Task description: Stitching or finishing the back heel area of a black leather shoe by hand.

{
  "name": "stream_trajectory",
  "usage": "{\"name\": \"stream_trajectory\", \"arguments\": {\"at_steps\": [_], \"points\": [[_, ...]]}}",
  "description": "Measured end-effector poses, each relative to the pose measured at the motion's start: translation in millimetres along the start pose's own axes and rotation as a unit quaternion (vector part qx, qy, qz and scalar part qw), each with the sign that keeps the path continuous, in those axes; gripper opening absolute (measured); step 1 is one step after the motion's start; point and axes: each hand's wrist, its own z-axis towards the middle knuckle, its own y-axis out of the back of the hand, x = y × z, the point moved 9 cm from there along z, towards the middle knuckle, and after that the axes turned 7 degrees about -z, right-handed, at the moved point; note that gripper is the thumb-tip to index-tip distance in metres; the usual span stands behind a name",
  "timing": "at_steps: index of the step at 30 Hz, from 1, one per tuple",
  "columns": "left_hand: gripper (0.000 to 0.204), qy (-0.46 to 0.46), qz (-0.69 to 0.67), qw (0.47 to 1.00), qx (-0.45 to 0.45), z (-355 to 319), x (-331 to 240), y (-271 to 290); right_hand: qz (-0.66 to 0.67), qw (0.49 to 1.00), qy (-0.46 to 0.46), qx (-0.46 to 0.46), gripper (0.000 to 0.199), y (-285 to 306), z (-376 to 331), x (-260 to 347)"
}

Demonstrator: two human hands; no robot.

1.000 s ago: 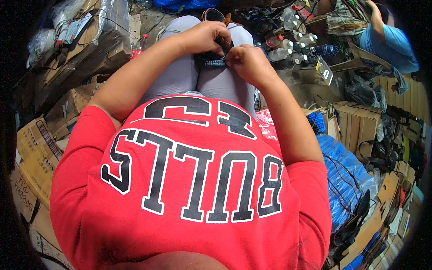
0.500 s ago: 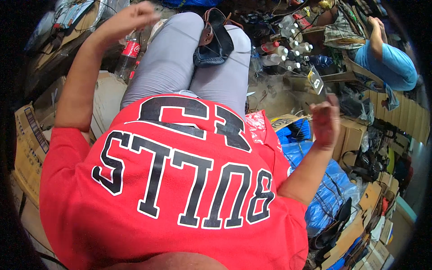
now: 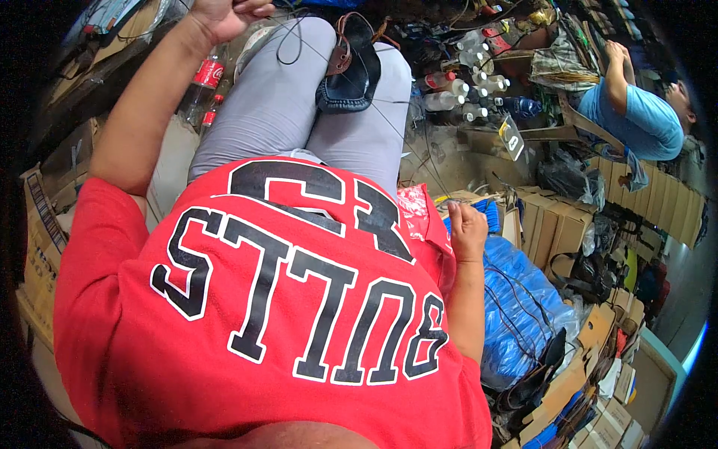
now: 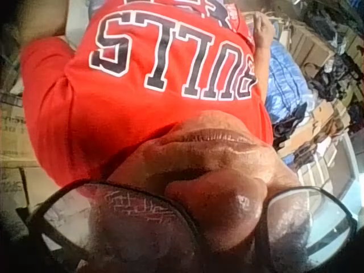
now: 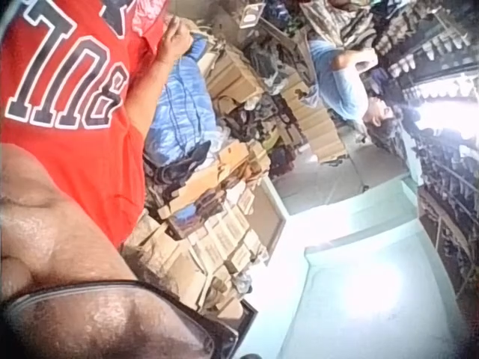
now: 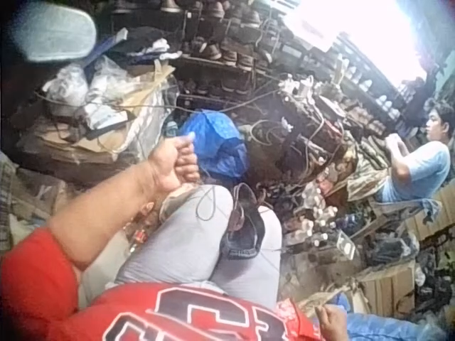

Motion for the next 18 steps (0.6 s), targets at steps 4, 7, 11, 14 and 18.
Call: {"name": "stream_trajectory", "arguments": {"at_steps": [4, 7, 11, 14, 18], "points": [[0.048, 0.004, 0.063, 0.997, -0.035, -2, -10, 13, -0.027, 1.000, 0.001, 0.002, 0.044, -1, -2, 2], [0.043, -0.060, 0.166, 0.981, -0.080, -16, -10, 9, 0.221, 0.957, -0.181, 0.051, 0.035, -30, -19, -53], [0.021, -0.115, 0.431, 0.887, -0.121, -2, -119, 132, 0.479, 0.790, -0.383, -0.031, 0.066, -17, 0, -67], [0.020, -0.216, 0.519, 0.809, -0.170, 6, -117, 93, 0.376, 0.908, -0.169, -0.074, 0.056, 36, 63, -49], [0.027, -0.162, 0.689, 0.706, -0.007, 58, -22, -12, 0.346, 0.933, -0.016, 0.103, 0.045, 39, 152, 86]]}}
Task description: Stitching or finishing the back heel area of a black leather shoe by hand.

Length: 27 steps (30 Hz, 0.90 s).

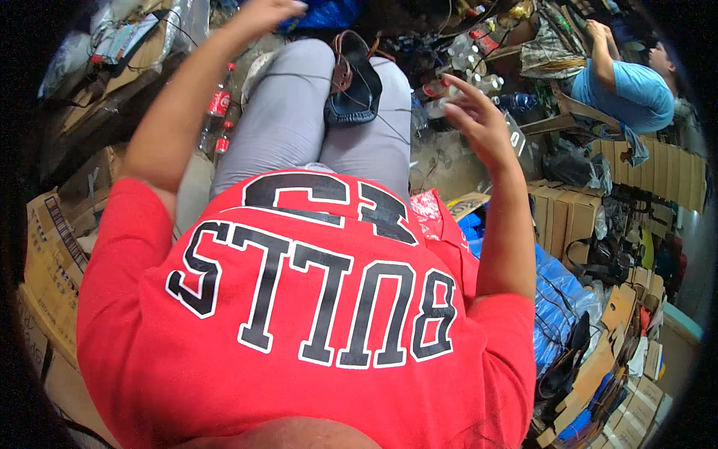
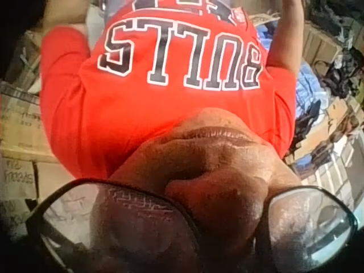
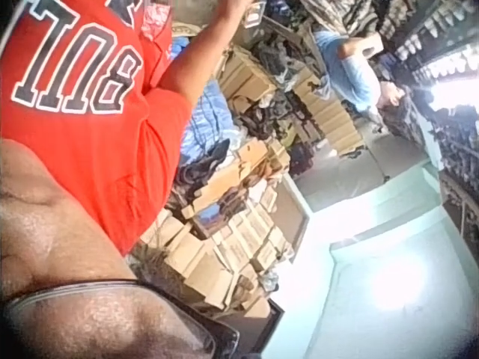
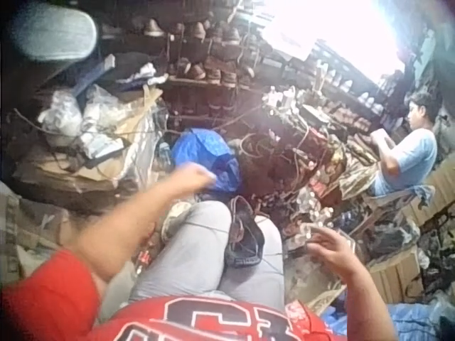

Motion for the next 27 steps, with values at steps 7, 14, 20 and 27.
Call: {"name": "stream_trajectory", "arguments": {"at_steps": [7, 14, 20, 27], "points": [[0.059, 0.087, 0.319, 0.940, 0.085, -11, -30, -95, -0.285, 0.945, 0.090, 0.135, 0.049, -89, 66, 26], [0.031, 0.042, 0.268, 0.963, -0.008, -26, -25, -69, -0.085, 0.982, 0.010, 0.170, 0.040, -118, 44, -9], [0.030, 0.019, 0.246, 0.967, -0.071, -40, -32, -43, -0.154, 0.982, -0.005, 0.112, 0.032, -124, 29, 9], [0.024, -0.033, 0.200, 0.962, -0.184, -57, -35, -1, -0.201, 0.978, -0.009, 0.049, 0.036, -127, 25, 6]]}}
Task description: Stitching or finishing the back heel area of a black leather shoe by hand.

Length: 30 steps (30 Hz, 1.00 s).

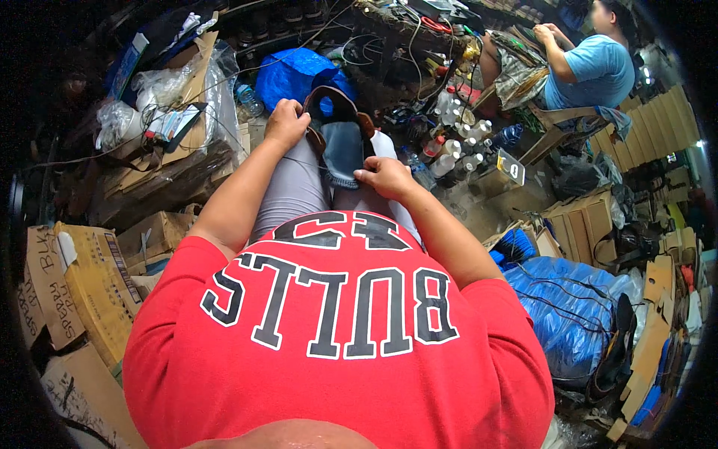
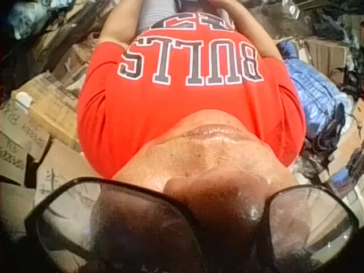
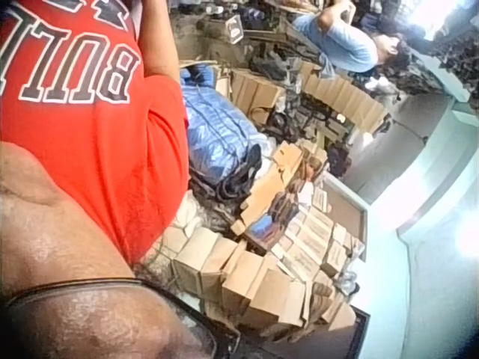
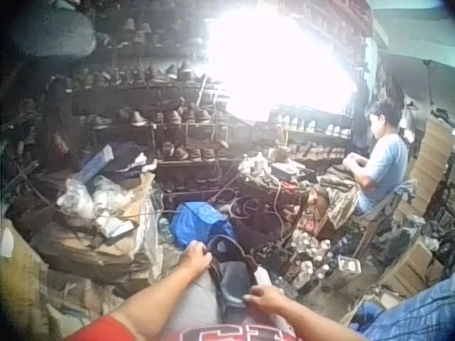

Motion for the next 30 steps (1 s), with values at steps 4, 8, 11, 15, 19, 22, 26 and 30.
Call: {"name": "stream_trajectory", "arguments": {"at_steps": [4, 8, 11, 15, 19, 22, 26, 30], "points": [[0.025, -0.024, 0.017, 1.000, 0.004, 3, -5, 1, 0.063, 0.998, -0.008, -0.021, 0.036, 5, -5, -12], [0.029, -0.017, 0.121, 0.977, 0.177, 3, -24, -29, 0.050, 0.997, -0.051, -0.010, 0.034, 7, -17, -35], [0.037, -0.059, 0.153, 0.973, 0.164, 3, -37, -41, 0.044, 0.994, -0.099, -0.002, 0.034, 8, -27, -38], [0.044, -0.121, 0.163, 0.961, 0.188, 0, -62, -60, 0.130, 0.979, -0.157, -0.001, 0.032, 13, -52, -43], [0.048, -0.157, 0.150, 0.946, 0.242, -6, -77, -81, 0.192, 0.966, -0.176, -0.001, 0.033, 17, -73, -47], [0.040, -0.226, 0.017, 0.964, 0.141, -13, -96, -76, 0.100, 0.970, -0.215, -0.050, 0.033, 28, -84, -50], [0.028, -0.317, -0.202, 0.916, 0.142, -43, -132, -60, 0.077, 0.977, -0.193, -0.052, 0.035, 29, -67, -67], [0.025, -0.374, -0.240, 0.830, 0.338, -108, -156, -68, 0.213, 0.968, -0.131, -0.008, 0.025, 22, -43, -92]]}}
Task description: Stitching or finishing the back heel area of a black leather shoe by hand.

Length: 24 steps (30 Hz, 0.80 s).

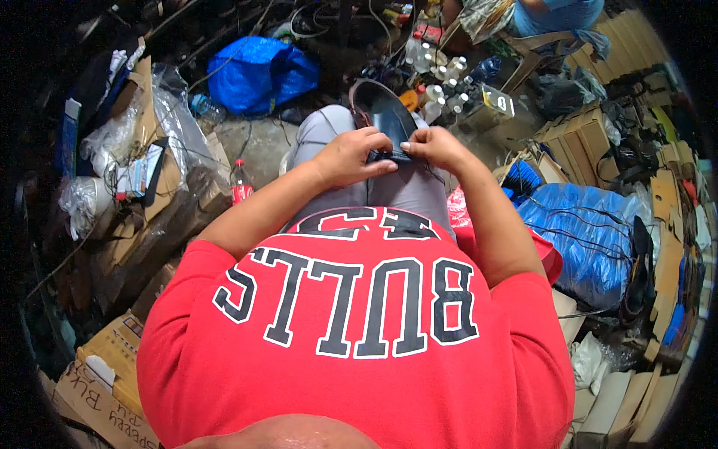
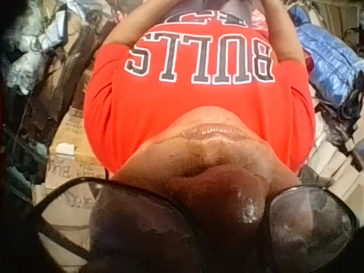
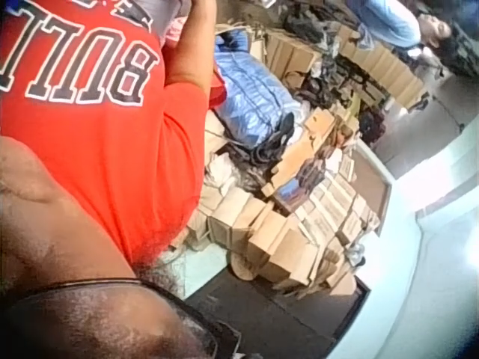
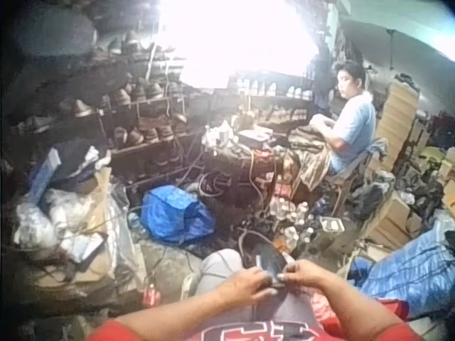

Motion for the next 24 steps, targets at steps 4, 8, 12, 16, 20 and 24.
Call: {"name": "stream_trajectory", "arguments": {"at_steps": [4, 8, 12, 16, 20, 24], "points": [[0.022, 0.081, -0.051, 0.995, -0.016, -12, 33, 3, -0.212, 0.960, 0.093, -0.156, 0.027, 11, -19, 74], [0.016, 0.037, -0.014, 0.998, -0.045, 14, 45, 16, -0.247, 0.954, 0.121, -0.121, 0.027, 6, -13, 73], [0.018, 0.110, -0.013, 0.993, 0.039, 33, 70, -13, -0.166, 0.983, 0.075, -0.029, 0.026, -1, -4, 57], [0.021, 0.132, -0.092, 0.985, 0.067, 35, 90, -34, -0.144, 0.985, 0.089, 0.034, 0.031, -13, 0, 35], [0.022, 0.125, -0.131, 0.981, 0.075, 42, 96, -40, -0.160, 0.970, 0.183, -0.022, 0.031, -4, -16, 36], [0.022, 0.162, -0.106, 0.978, 0.077, 37, 103, -30, -0.084, 0.976, 0.191, -0.060, 0.025, 35, -51, 38]]}}
